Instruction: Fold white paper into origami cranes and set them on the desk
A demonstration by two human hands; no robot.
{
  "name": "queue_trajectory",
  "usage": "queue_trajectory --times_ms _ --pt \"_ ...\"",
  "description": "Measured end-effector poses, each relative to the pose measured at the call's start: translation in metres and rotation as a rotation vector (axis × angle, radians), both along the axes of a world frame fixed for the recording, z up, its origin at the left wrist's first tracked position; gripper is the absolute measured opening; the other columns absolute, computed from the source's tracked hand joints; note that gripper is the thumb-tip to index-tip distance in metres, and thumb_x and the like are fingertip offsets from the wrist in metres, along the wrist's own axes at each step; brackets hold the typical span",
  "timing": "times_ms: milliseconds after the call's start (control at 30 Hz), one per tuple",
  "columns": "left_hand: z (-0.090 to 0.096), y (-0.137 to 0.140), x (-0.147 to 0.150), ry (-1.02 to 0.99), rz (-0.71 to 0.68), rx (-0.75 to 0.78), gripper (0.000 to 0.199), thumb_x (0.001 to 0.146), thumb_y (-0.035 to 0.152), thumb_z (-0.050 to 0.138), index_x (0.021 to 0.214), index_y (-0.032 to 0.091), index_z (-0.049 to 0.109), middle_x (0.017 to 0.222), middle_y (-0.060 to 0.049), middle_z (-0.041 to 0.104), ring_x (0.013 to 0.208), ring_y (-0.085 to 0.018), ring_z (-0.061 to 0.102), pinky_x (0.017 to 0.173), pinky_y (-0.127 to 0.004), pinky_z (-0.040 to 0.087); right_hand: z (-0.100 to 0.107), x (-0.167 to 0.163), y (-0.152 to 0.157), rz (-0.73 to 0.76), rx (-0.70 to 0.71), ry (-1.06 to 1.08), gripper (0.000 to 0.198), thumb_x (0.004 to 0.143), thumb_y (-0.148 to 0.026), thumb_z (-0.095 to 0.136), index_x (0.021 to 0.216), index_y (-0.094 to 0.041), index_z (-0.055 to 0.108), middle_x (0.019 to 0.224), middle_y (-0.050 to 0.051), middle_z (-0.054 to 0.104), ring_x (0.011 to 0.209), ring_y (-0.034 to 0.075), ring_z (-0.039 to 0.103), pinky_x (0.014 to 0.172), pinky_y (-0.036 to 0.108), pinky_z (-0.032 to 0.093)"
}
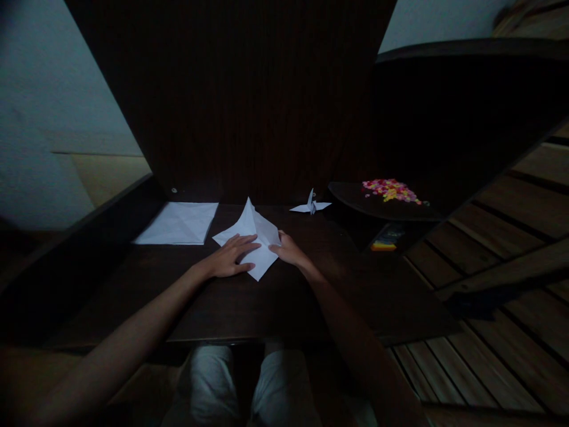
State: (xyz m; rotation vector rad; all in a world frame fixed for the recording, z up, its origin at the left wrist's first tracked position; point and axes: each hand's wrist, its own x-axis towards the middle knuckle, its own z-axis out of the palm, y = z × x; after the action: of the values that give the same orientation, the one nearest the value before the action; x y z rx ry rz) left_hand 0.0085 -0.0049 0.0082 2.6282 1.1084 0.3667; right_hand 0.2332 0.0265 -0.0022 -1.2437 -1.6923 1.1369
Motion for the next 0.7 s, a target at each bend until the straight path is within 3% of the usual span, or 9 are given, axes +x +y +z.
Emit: queue_trajectory --times_ms 167,367,567,700 --pt "-0.0002 0.0003 0.0002 -0.011 0.008 0.041 0.066 0.082 0.053 0.053 0.139 0.026 0.034 0.152 -0.013 0.019 0.137 -0.031 0.025 0.108 -0.053 0.019 -0.0001 0.0008 0.0008 0.023 0.024 0.033 0.037 0.063 -0.018 0.065 0.100 -0.014 0.064 0.096 0.006 0.067 0.088 0.019 0.062 0.080 0.032 0.050" --pt "0.0050 -0.0022 0.0022 0.021 0.027 0.052 0.064 0.081 0.051 0.054 0.138 0.028 0.037 0.152 -0.010 0.021 0.134 -0.033 0.030 0.105 -0.053 0.022 0.0051 0.0033 0.0019 0.043 0.180 -0.044 0.011 0.065 -0.023 0.066 0.073 -0.015 0.069 0.106 0.010 0.065 0.103 0.025 0.058 0.095 0.039 0.042" --pt "0.0008 0.0011 -0.0005 0.049 -0.009 0.048 0.058 0.082 0.049 0.054 0.136 0.030 0.042 0.152 -0.008 0.021 0.135 -0.033 0.026 0.106 -0.054 0.019 0.0069 0.0048 -0.0001 -0.090 0.029 0.050 0.027 0.061 -0.020 0.068 0.087 -0.013 0.066 0.089 0.006 0.070 0.082 0.022 0.064 0.077 0.035 0.051" --pt "-0.0003 0.0015 -0.0007 0.050 -0.023 0.022 0.057 0.083 0.046 0.055 0.136 0.030 0.042 0.152 -0.008 0.023 0.137 -0.033 0.024 0.108 -0.055 0.016 0.0091 0.0060 -0.0031 -0.114 0.043 0.082 0.031 0.059 -0.016 0.068 0.090 -0.014 0.065 0.091 0.006 0.070 0.082 0.021 0.064 0.075 0.032 0.052"
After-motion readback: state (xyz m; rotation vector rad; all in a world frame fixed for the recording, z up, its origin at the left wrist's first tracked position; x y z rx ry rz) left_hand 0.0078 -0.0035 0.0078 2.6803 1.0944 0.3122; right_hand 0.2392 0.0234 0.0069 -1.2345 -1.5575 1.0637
